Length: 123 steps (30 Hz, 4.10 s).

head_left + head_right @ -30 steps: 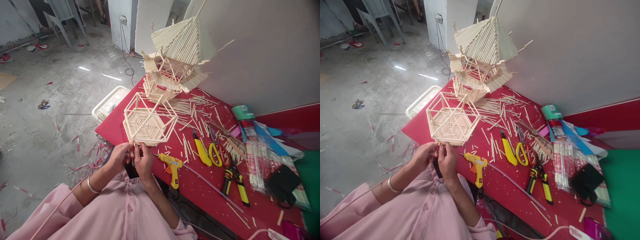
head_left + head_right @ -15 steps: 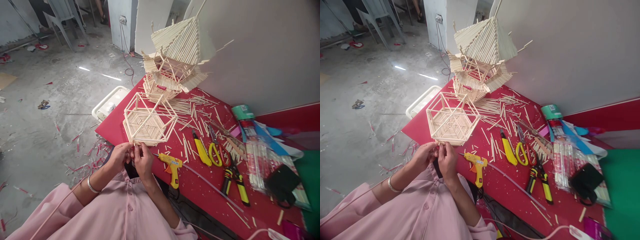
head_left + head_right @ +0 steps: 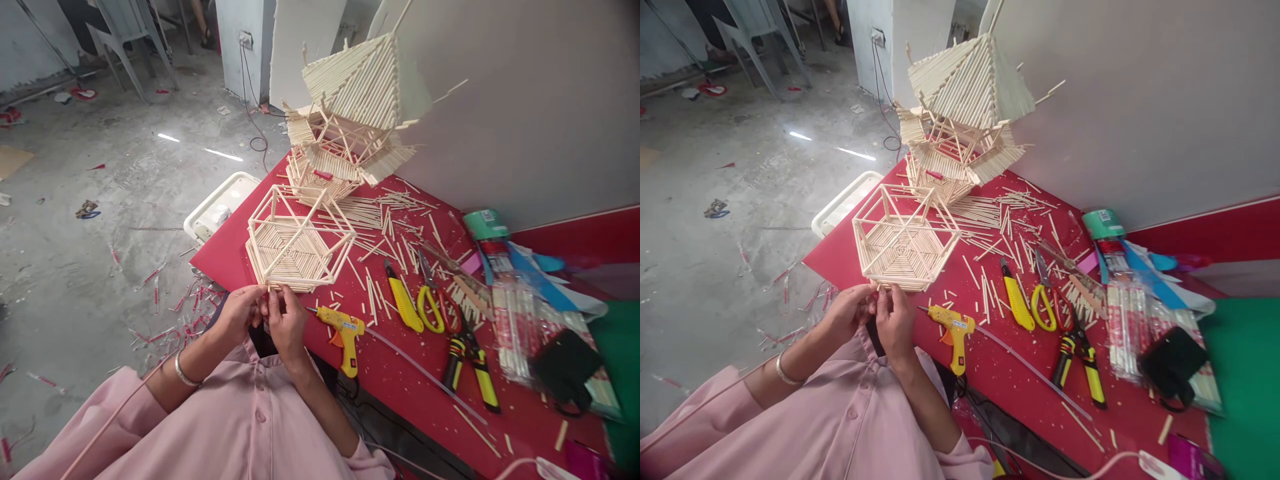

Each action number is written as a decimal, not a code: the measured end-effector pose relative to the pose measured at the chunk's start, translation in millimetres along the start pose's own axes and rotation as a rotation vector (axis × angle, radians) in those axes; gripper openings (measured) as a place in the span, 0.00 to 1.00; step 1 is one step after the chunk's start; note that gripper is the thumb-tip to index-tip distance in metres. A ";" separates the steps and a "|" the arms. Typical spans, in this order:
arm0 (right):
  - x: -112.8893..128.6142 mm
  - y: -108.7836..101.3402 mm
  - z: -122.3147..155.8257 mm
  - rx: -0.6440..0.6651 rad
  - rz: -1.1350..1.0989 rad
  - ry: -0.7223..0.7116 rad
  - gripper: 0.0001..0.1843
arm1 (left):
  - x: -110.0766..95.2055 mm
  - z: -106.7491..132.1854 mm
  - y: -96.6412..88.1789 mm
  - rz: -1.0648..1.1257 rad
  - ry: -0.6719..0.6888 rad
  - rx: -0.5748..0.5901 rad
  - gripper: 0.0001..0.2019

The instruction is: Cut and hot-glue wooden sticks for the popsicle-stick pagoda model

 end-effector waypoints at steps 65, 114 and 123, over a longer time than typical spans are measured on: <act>0.8 0.0 -0.3 0.003 0.000 0.005 0.12 | -1.1 1.7 0.8 -0.008 0.012 -0.009 0.15; -0.2 0.0 0.4 -0.016 0.003 -0.013 0.10 | -0.6 1.0 -0.1 0.002 0.006 0.002 0.15; -3.3 0.9 1.0 -0.015 0.010 -0.008 0.11 | -1.4 1.9 0.8 -0.004 0.009 -0.005 0.16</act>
Point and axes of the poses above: each hand's wrist, its own z-axis away from the middle knuckle, its own y-axis out of the palm, x = y × z, the point moved 2 cm from there along -z, towards the middle knuckle, and after that the axes turned 5 degrees about -z, right-handed, at the moved point
